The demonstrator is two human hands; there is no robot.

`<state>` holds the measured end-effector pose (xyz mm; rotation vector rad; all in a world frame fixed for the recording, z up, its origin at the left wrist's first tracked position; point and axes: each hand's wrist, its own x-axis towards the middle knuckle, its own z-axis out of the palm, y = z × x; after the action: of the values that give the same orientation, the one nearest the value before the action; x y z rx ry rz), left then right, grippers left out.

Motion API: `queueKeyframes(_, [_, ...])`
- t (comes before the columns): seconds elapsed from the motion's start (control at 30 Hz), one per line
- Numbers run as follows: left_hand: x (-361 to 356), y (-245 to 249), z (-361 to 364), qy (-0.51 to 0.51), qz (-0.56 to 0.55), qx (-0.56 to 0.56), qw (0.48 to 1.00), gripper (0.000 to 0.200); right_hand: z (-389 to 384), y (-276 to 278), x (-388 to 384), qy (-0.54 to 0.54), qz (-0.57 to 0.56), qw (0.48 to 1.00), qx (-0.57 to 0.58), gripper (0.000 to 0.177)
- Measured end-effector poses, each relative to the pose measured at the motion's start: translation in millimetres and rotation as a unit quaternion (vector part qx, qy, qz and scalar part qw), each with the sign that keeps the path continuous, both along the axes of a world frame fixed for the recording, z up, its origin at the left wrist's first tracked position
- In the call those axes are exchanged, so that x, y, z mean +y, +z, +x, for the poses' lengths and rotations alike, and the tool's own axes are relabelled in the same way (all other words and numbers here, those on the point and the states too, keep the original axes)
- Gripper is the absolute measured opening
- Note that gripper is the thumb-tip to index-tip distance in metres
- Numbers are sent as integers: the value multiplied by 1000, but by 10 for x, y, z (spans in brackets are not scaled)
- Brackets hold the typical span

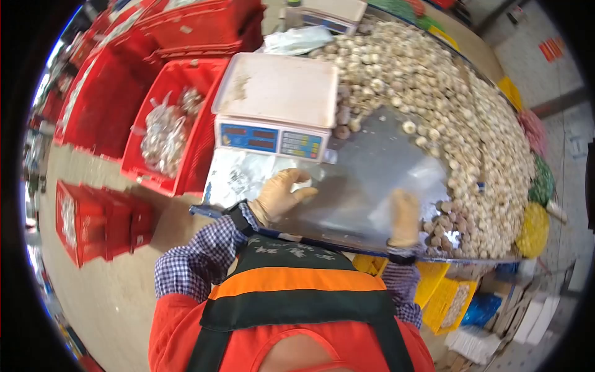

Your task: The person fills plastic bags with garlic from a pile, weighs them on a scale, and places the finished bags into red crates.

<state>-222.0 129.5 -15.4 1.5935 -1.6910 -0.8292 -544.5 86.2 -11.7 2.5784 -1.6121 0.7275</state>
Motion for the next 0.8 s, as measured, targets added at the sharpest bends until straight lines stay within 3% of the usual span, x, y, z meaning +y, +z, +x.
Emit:
queueKeyframes(0.03, [-73,123,-295,-16,-4,1,1000,34,248,-49,4,26,-1,998,-52,15])
queueKeyframes(0.07, [-136,226,-574,-41,-25,59,997,29,535,35,35,-4,186,951,-247,18])
queueKeyframes(0.1, [-173,275,-755,-64,-44,116,990,23,723,124,55,-28,358,830,-426,23])
queueKeyframes(0.13, [-227,276,-848,-70,-44,115,990,23,749,75,34,-32,355,830,-430,23])
queueKeyframes(0.2, [-398,272,-990,-52,35,122,990,18,700,-25,-32,-9,406,648,-644,28])
queueKeyframes(0.23, [-427,274,-920,-35,-33,85,995,15,583,-34,-72,-12,400,648,-648,28])
queueKeyframes(0.3, [-470,110,-704,-35,-61,49,996,18,250,-22,-119,-11,432,446,-784,26])
queueKeyframes(0.33, [-464,2,-602,2,-55,5,998,19,63,-31,-153,-18,428,443,-788,26])
queueKeyframes(0.43, [-502,-126,-351,61,62,-165,982,20,-483,-116,-295,38,457,303,-835,24])
queueKeyframes(0.47, [-515,-160,-446,52,64,-163,983,20,-552,-156,-349,96,471,253,-839,19])
queueKeyframes(0.5, [-533,-190,-533,58,-46,-114,991,30,-496,-28,-314,93,466,256,-842,19])
queueKeyframes(0.53, [-549,-210,-600,67,-156,-64,983,42,-382,90,-289,18,406,550,-730,16])
queueKeyframes(0.57, [-549,68,-835,12,-176,-18,984,64,-254,224,-292,-56,303,784,-538,18])
queueKeyframes(0.6, [-545,342,-1076,-34,-210,26,977,71,-170,288,-315,-53,304,785,-538,18])
queueKeyframes(0.63, [-583,509,-1244,-30,-210,25,977,71,-96,338,-338,5,358,810,-464,25])
queueKeyframes(0.67, [-615,635,-1382,-103,-221,-98,965,63,-72,379,-357,63,409,825,-386,33])
queueKeyframes(0.7, [-644,685,-1456,-174,-225,-217,934,55,-95,411,-377,67,411,824,-384,33])
queueKeyframes(0.73, [-669,627,-1448,-170,-223,-218,935,55,-126,435,-393,101,399,846,-338,34])
queueKeyframes(0.77, [-711,506,-1398,-176,-107,-280,938,41,-159,478,-424,135,384,865,-293,35])
queueKeyframes(0.8, [-774,393,-1341,-183,9,-338,923,29,-251,609,-456,100,319,919,-206,35])
